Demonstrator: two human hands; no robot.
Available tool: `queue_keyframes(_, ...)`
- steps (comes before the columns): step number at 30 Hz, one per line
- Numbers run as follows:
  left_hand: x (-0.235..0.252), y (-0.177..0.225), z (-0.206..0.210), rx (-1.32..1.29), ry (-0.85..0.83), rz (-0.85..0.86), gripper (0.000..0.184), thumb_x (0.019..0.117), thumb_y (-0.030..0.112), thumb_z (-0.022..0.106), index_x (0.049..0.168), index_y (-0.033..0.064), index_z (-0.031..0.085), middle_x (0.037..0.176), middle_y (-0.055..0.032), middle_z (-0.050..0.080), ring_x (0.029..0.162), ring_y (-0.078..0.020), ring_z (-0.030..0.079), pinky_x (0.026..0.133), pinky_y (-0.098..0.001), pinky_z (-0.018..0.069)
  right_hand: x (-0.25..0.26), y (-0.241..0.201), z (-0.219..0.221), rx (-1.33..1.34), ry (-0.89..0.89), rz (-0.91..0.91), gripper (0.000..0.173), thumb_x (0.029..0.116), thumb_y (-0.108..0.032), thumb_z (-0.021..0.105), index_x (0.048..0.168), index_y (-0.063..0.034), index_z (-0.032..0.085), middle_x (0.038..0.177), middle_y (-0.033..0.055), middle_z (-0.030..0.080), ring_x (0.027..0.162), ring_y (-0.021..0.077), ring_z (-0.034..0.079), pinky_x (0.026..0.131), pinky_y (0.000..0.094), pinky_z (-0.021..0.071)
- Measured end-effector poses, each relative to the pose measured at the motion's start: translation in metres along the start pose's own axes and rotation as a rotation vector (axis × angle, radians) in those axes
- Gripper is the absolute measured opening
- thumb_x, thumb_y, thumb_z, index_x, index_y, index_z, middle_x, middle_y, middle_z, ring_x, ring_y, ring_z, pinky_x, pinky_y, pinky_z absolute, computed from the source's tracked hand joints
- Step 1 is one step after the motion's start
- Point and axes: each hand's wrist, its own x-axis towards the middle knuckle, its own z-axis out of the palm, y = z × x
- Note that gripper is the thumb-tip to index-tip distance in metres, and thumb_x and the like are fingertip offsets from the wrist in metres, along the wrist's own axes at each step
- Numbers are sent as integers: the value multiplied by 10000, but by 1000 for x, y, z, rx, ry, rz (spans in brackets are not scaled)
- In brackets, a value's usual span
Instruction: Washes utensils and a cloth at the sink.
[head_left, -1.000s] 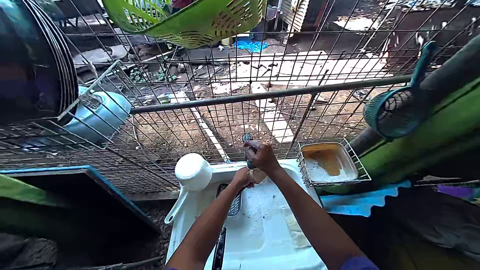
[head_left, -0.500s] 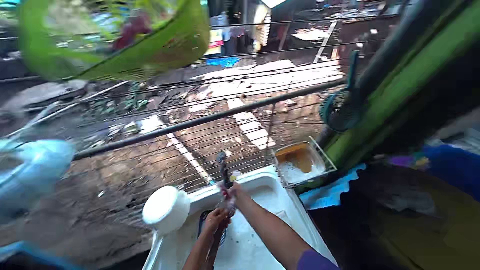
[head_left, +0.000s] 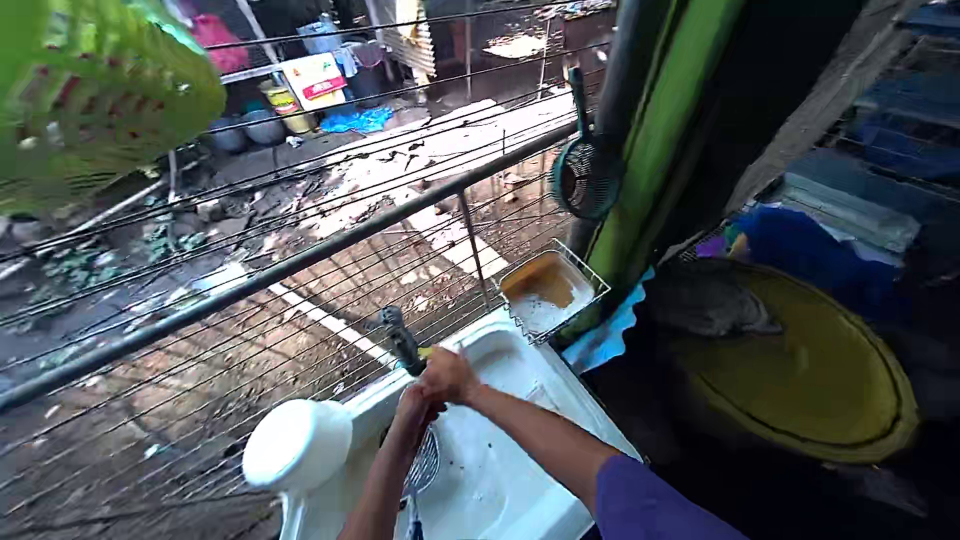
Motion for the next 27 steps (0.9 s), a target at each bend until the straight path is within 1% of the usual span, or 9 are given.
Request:
queue_keyframes(1, 6, 4, 0, 91, -12, -42, 245, 1042, 137, 579, 1135, -86, 619, 820, -114, 684, 639, -142, 638, 628, -308, 551, 4, 12, -8, 40, -6, 105, 485, 1044, -355, 527, 1349, 4, 643, 1465, 225, 566, 1448, 400, 438, 1204, 679, 218)
queue_keyframes(3, 10, 7, -1, 105, -35, -51, 278, 1052, 170, 583, 1138, -93, 618, 840, -127, 676, 654, -155, 644, 652, -322, 567, 11, 36, -15, 280, 60, 288, 628, 992, -398, 642, 1449, 21, 539, 1470, 224, 558, 1413, 355, 494, 1205, 568, 324)
queue_keyframes(6, 16, 9, -7, -37, -46, 48, 202, 1039, 148, 593, 1075, -49, 616, 761, -53, 668, 611, -106, 640, 608, -266, 560, 13, 39, -35, 841, 7, 526, 453, 1006, -251, 676, 1339, 43, 587, 1202, 233, 678, 1051, 299, 684, 931, 468, 562)
queue_keyframes(8, 24, 9, -13, -82, -118, 99, 203, 1038, 125, 578, 1141, -46, 611, 814, -50, 686, 658, -101, 656, 656, -269, 573, 10, 24, -54, 984, 9, 546, 326, 1024, -158, 635, 1260, 63, 602, 1035, 207, 701, 833, 254, 706, 747, 423, 608)
queue_keyframes(15, 37, -8, -20, 142, -314, 130, 208, 1033, 113, 579, 1068, -87, 622, 889, -60, 656, 793, -79, 609, 830, -298, 521, 9, -10, -106, 923, 439, 333, 254, 980, -78, 670, 1149, 109, 638, 970, 150, 720, 823, 153, 704, 769, 338, 605)
queue_keyframes(18, 29, -5, -10, 10, -329, 139, 170, 1021, 82, 585, 1074, -73, 630, 797, -13, 646, 696, -52, 614, 736, -254, 546, -7, -12, -69, 1031, 258, 420, 308, 1006, -51, 624, 1255, 119, 563, 1054, 168, 701, 903, 177, 693, 817, 358, 592)
queue_keyframes(22, 17, -24, -13, 34, -312, 152, 175, 996, 69, 598, 1065, -91, 611, 818, -47, 663, 720, -86, 641, 761, -286, 558, -9, -16, -37, 1092, 241, 464, 183, 1049, -30, 537, 1151, 108, 599, 924, 125, 708, 768, 121, 688, 736, 292, 593)
queue_keyframes(25, -10, -68, -31, 496, -157, 62, 358, 966, 187, 707, 1200, -80, 661, 1110, -236, 696, 1037, -330, 668, 979, -509, 503, -2, -19, -32, 1046, 243, 470, 244, 1060, -25, 507, 1243, 120, 575, 1051, 200, 666, 852, 183, 663, 800, 344, 572)
queue_keyframes(27, -39, -98, -35, 796, -55, -60, 585, 876, 269, 805, 1373, 27, 614, 1382, -298, 571, 1315, -483, 516, 1065, -667, 415, 0, -21, -15, 972, 205, 459, 270, 1053, -1, 477, 1276, 137, 542, 1090, 237, 636, 901, 223, 641, 839, 372, 549)
